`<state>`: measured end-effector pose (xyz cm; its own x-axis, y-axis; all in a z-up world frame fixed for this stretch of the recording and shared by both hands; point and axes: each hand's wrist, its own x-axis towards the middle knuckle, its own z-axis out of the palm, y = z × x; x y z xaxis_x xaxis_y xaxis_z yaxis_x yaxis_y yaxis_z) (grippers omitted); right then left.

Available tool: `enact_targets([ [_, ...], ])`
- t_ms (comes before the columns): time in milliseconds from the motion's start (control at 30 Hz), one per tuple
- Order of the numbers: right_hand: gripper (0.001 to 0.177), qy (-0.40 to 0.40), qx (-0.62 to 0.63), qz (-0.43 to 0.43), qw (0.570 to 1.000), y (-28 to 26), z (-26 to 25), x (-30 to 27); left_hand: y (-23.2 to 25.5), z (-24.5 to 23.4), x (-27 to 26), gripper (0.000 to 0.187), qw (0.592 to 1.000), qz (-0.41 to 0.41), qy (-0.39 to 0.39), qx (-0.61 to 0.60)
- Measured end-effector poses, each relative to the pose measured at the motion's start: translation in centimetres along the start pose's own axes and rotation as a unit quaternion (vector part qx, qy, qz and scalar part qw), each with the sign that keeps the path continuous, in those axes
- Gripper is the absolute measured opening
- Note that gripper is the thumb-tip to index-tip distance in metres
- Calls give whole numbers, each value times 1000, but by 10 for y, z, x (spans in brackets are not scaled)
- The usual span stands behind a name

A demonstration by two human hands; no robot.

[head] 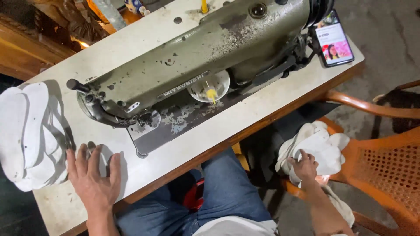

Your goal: The person uses a sewing machine to stitch white shoe insoles. They guide the insoles under the needle, sew along the edges, and then remove them to place on a growing stack. The person repeats this process for multiple insoles.

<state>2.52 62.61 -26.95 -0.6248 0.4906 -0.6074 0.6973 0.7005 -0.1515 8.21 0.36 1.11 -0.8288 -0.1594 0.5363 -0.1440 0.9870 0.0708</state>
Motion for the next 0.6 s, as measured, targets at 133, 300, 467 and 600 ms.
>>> enact_targets([
  [133,72,15,9,-39,999,15,4,11,-2,2,-3,46,1000,-2,-1,0],
  [300,60,32,18,-90,995,32,11,34,-1,-4,2,45,999,-26,-5,-29],
  [467,45,19,236,32,971,24,-4,29,-2,-12,10,36,995,19,49,-87],
  [600,39,56,81,-103,990,82,17,95,-5,-13,5,33,995,2,61,-80],
])
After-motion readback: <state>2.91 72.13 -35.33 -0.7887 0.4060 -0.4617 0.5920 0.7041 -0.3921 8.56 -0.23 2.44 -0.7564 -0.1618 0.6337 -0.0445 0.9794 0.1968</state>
